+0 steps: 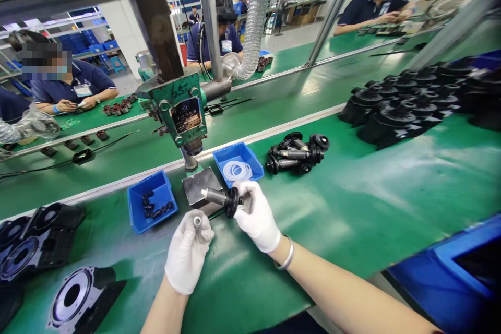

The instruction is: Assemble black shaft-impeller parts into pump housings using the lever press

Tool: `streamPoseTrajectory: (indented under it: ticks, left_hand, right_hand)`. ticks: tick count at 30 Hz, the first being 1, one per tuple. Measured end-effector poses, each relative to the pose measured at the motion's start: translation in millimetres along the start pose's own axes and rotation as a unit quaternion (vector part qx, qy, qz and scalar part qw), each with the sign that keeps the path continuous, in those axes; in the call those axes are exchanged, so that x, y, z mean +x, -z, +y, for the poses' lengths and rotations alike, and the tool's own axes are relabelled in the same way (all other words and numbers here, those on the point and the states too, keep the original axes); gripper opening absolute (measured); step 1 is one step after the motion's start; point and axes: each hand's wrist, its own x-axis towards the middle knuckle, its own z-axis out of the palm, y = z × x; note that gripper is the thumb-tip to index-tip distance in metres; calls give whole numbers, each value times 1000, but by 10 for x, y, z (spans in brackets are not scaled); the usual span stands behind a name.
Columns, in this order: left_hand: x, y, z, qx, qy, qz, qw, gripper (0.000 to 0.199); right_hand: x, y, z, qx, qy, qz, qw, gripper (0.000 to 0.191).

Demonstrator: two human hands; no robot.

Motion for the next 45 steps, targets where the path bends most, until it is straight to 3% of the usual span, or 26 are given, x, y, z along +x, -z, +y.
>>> streamPoseTrajectory:
  ticks: [2, 5, 10, 14, 16, 19, 22, 24, 27, 32, 35, 40, 45]
  left_hand:
    - [-33, -13, -106, 48, 5, 4, 999, 34]
    - [-79, -37, -277, 117, 10, 1, 993, 36]
    - [-89, -33, -418, 131, -37, 23, 990, 59]
    - [-97, 32, -352, 176, -78, 19, 981, 41]
    - [-154, 25, -343, 196, -76, -8, 978, 33]
    - [-274, -67, -405, 228, -44, -104, 967, 31]
    - [-309, -150, -425, 183, -22, -182, 966, 27]
    - [-252, -150, -347, 107, -22, -159, 981, 26]
    - [-124, -92, -157, -10, -28, -80, 996, 27]
    - [-9, -27, -25, -138, -21, -33, 990, 28]
    - [21, -12, -63, -148, -16, -1, 989, 29]
    - [70, 27, -80, -107, -33, 29, 993, 36]
    - [96, 45, -55, -41, -48, 53, 997, 37]
  right_hand:
    - [-4, -41, -83, -49, 52, 40, 997, 33]
    - [-19, -152, -247, -102, 94, 41, 990, 37]
    - [-42, -441, -374, -126, 21, 43, 991, 30]
    - [-37, -543, -272, -144, 31, 59, 987, 29]
    - [-17, -524, -194, -164, 78, 67, 981, 29]
    - [24, -462, -93, -197, 139, 58, 969, 29]
    - [60, -392, -45, -197, 117, 34, 973, 29]
    - [85, -327, -41, -177, 74, 42, 980, 29]
    - [122, -194, -59, -114, 28, 35, 993, 30]
    - [96, -6, -73, 58, -24, -82, 995, 24]
    - [23, 33, -26, 97, -42, -119, 987, 24]
    - [-26, 57, 64, 152, -98, -127, 975, 28]
    - [-10, 79, 62, 119, -99, -134, 979, 26]
